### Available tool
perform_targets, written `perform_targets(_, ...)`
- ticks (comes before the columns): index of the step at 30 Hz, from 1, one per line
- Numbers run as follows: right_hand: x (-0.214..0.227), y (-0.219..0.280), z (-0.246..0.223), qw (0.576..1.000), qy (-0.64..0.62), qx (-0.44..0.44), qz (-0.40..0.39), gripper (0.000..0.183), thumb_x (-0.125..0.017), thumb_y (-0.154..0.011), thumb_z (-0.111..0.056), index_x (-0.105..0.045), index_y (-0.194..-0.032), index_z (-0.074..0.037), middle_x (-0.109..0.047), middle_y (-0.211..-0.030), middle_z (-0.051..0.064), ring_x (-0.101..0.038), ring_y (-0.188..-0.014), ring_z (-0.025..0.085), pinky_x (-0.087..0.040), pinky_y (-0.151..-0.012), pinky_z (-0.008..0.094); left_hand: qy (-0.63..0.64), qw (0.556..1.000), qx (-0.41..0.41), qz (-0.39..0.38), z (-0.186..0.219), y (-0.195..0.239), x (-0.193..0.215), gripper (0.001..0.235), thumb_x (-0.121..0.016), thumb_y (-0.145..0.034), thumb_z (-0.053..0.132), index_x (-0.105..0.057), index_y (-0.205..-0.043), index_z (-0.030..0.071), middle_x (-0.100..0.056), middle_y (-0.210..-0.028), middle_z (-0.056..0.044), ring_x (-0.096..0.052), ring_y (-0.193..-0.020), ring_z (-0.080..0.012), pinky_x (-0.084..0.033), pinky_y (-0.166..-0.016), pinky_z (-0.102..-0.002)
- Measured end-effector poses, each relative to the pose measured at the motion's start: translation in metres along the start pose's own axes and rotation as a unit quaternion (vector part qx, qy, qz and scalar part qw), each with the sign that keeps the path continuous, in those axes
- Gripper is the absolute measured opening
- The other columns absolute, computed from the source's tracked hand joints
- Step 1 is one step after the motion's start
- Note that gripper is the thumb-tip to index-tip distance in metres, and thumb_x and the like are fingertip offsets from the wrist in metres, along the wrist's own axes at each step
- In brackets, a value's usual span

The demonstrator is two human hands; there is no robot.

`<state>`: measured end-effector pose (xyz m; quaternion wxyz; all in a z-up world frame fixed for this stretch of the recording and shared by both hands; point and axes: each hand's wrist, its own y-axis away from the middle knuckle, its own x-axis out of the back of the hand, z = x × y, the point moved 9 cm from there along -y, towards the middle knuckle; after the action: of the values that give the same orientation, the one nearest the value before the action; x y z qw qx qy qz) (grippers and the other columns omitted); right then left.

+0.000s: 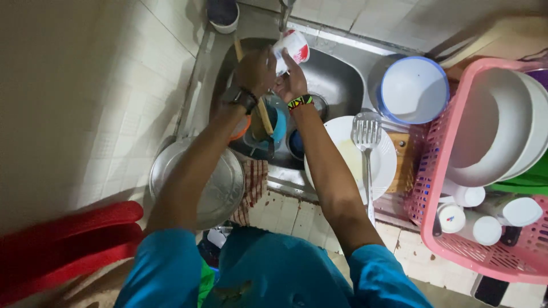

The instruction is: Washing and rinsing dishes in a kitchen sink and placing them in a drying rack.

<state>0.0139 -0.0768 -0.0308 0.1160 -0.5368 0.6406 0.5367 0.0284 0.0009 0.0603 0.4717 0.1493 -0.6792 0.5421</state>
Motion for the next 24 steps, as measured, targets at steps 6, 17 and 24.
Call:
perform_targets(6, -0.007, -0.013, 0.005, 0.997, 0.055, -0.010, -0.055, 0.044, -0.068, -0.085, -0.056, -0.071, -0.100, -0.014, -0.077, -0.083, 0.007, -0.074, -0.069, 0.025, -0.062, -0.057, 0.042, 0.291, 0.940, 0.143, -0.101, -0.036, 0.007, 0.016, 0.052, -0.040, -0.107, 0.050, -0.075, -0.099, 0.012, -0.063, -0.063, -0.007, -0.057, -0.051, -0.0208, -0.036, -0.043, -0.037)
perform_targets(17, -0.011, 0.013, -0.006, 0.991, -0.043, -0.033, -0.122, 0.060, -0.073, -0.079, -0.059, -0.067, -0.116, -0.013, -0.074, -0.093, 0.009, -0.073, -0.078, 0.028, -0.063, -0.065, 0.044, 0.535, 0.818, 0.210, -0.037, -0.030, -0.010, 0.014, 0.041, -0.075, -0.086, 0.010, -0.038, -0.071, 0.018, -0.038, -0.070, 0.004, -0.039, -0.069, -0.0086, -0.038, -0.064, -0.031)
perform_targets(24, 0.026, 0.030, -0.010, 0.996, -0.013, -0.047, -0.075, 0.070, -0.073, -0.076, -0.059, -0.064, -0.124, -0.008, -0.074, -0.103, 0.015, -0.073, -0.088, 0.030, -0.063, -0.074, 0.045, 0.469, 0.864, 0.161, -0.086, -0.027, -0.017, -0.071, 0.063, -0.039, -0.104, 0.057, -0.069, -0.117, 0.003, -0.071, -0.107, -0.015, -0.069, -0.090, -0.0231, -0.051, -0.072, -0.034)
